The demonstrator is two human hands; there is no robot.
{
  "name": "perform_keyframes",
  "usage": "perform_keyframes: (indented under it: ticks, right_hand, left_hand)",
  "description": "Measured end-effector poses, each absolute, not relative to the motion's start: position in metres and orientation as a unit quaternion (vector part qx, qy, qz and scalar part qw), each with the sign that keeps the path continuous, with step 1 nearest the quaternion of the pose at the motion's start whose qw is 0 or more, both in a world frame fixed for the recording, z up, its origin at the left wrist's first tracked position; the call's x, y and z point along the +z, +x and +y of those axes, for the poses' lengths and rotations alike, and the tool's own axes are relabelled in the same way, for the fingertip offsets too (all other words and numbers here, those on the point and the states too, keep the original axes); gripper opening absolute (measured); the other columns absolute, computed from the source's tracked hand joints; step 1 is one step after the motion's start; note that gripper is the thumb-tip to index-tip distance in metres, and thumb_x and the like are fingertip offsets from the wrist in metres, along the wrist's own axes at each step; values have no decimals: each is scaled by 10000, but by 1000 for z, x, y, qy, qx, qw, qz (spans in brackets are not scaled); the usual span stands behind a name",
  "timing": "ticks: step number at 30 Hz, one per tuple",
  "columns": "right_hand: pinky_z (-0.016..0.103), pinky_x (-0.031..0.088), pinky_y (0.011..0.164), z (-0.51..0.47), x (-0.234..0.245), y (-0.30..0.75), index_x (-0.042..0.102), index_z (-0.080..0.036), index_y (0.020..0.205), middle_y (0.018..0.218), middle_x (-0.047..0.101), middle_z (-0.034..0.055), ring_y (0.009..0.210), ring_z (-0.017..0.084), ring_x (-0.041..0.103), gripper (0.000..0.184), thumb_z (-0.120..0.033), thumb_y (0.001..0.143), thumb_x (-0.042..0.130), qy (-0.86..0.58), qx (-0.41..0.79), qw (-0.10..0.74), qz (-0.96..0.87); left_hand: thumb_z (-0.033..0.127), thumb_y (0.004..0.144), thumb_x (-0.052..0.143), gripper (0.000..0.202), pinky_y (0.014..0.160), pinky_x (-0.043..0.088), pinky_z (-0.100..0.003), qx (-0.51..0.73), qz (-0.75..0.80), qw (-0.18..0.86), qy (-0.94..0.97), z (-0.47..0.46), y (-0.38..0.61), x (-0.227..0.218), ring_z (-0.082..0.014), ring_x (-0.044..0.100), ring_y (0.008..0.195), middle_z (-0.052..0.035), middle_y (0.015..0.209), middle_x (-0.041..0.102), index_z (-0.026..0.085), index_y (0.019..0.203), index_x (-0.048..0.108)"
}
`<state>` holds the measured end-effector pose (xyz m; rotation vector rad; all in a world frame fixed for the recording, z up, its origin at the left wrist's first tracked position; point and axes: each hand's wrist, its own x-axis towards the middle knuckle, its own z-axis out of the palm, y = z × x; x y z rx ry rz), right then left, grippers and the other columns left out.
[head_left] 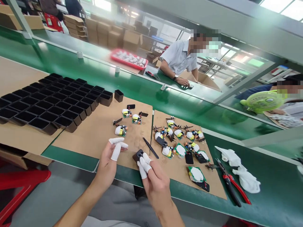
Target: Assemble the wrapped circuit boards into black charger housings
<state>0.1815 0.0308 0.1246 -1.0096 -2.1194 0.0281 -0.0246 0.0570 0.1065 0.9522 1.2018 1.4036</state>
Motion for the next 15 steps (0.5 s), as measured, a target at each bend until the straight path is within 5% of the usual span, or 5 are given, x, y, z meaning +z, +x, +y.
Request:
perform_keyframes:
  ticks: [15]
  right_hand:
    - [374,764,910,42,126,184,798,-174,1130,1054,801,138,1041,268,868,213,-47,1124,628,-406,21,375,-833]
  left_hand:
    - [762,1079,643,568,1109,622,-481,572,478,538,394,55,-22,109,-295,813,1127,-103,1169,851,229,1267,699]
